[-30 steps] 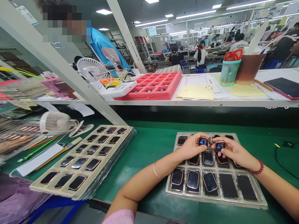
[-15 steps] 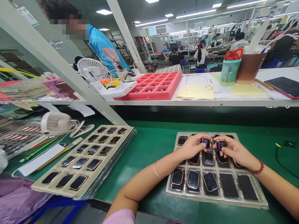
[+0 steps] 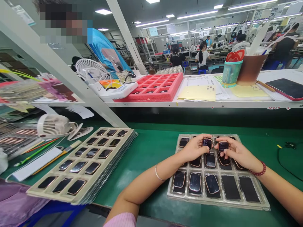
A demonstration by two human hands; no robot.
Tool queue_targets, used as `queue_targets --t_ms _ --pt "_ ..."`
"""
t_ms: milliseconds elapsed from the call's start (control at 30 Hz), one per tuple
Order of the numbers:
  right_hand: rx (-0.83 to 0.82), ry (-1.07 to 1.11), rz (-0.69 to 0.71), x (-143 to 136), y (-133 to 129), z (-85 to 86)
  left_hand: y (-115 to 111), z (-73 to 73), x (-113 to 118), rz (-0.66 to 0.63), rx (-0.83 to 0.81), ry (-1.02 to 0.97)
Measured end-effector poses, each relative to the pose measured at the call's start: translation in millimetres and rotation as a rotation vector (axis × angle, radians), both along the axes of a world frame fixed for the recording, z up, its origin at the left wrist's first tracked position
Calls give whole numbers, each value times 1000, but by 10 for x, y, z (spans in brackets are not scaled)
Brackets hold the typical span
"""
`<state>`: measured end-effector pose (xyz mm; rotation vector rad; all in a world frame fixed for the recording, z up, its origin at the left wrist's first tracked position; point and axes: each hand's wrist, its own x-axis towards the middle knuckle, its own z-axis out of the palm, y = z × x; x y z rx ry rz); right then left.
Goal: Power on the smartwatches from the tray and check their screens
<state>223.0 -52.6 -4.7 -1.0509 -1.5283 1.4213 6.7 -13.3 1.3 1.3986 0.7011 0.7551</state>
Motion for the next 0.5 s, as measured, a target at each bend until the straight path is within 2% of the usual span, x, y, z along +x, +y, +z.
queue_targets --t_ms 200,500 --pt "-45 -12 10 7 11 31 -14 26 0 -39 -6 25" --pt "-29 -26 14 -2 14 11 -11 29 2 -34 11 51"
